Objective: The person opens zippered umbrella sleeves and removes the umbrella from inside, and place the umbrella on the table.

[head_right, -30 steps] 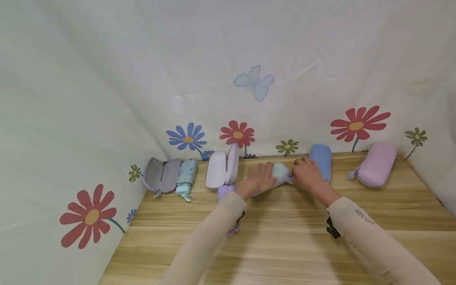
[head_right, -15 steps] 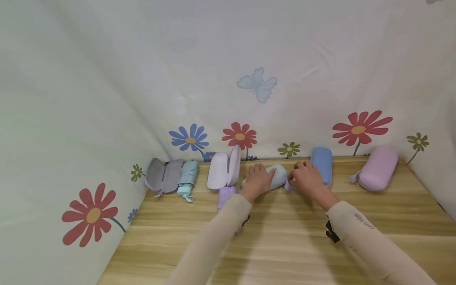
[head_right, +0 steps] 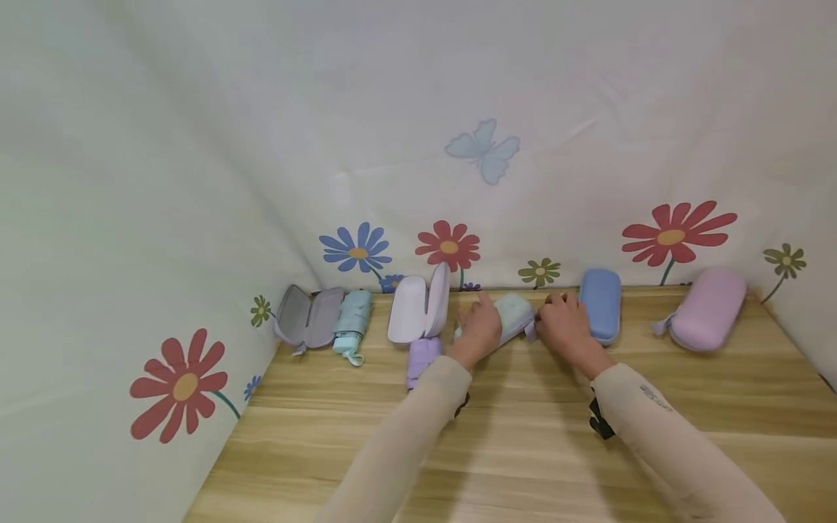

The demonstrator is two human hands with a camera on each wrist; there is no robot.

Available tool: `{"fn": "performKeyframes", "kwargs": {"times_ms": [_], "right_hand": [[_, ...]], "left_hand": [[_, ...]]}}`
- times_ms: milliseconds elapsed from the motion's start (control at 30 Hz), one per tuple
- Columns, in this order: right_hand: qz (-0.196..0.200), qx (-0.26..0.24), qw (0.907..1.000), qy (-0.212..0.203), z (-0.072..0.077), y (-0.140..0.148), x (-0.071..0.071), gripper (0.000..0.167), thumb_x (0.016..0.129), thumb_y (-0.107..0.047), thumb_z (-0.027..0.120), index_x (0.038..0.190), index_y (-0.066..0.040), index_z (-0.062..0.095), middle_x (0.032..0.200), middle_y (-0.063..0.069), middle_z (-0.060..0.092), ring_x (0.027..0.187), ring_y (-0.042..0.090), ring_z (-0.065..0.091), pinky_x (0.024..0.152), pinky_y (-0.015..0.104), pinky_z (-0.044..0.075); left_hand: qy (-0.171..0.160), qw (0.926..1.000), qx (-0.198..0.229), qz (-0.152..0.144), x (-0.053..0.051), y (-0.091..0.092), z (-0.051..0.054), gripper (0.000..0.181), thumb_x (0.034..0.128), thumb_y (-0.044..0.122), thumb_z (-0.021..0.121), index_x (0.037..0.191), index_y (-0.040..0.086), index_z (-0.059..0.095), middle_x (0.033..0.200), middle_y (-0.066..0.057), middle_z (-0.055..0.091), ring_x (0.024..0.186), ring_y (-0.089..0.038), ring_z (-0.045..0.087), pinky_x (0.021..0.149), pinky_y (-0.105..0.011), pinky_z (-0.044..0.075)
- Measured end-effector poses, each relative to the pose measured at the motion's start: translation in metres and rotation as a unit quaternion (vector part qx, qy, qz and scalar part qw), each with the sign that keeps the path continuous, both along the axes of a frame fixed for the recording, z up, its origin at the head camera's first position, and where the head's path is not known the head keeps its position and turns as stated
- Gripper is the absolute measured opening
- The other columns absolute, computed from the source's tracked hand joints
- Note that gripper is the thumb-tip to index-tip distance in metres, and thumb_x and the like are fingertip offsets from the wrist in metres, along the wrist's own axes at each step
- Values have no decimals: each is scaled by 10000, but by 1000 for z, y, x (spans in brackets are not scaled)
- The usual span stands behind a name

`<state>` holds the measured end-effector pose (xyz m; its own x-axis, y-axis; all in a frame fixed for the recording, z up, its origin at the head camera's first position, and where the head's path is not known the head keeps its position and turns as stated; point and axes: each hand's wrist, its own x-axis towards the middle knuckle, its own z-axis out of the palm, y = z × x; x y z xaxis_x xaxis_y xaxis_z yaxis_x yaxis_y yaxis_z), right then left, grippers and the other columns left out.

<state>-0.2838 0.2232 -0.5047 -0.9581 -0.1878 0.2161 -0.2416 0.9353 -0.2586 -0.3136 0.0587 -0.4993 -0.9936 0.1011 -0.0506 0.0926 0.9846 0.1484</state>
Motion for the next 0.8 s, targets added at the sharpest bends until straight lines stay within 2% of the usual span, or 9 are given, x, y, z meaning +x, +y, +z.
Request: {"fn": "performKeyframes", "kwargs": {"times_ms": [167,300,433,633,800], "right_hand": [[14,88,9997,-217,-1,2,-2,185,970,-125,661,1087,-58,787,1329,277,571,1248,572,397,927,697,372],[64,155,9997,-201,0,4,-4,180,970,-140,666,1085,-49,771,1324,289,560,1250,577,393,928,703,371],[197,503,9985,-120,1,11,-6,183,967,-153,652,1095,-60,744,1302,291,563,1249,571,400,920,714,370],[533,1008,9935,-27,-5,18,-4,195,1004,-200,620,1133,-141,753,1337,236,573,1290,526,411,931,713,379],[536,1106,9917,377,-4,25,-3,123,963,-187,678,995,-160,793,1307,218,591,1276,515,421,944,710,357]], "left_hand": [[-10,10000,-15,-5,4,0,-4,588,1098,396,340,1536,5,357,1427,-150,532,1316,-255,520,1157,-498,315],[83,9999,-62,-79,-1,1,-14,636,1104,458,246,1564,29,344,1551,-111,438,1451,-231,377,1203,-442,248],[73,9985,-346,-413,-10,3,-18,668,1100,496,182,1604,67,271,1628,-78,338,1524,-220,251,1231,-429,189],[-182,9954,-558,-762,-14,-5,-21,668,1093,516,152,1636,130,199,1685,-20,219,1564,-193,121,1247,-415,118],[-362,9899,-616,-1225,-15,-10,-22,662,1091,509,129,1650,155,123,1705,-6,135,1569,-176,67,1252,-406,84]]}}
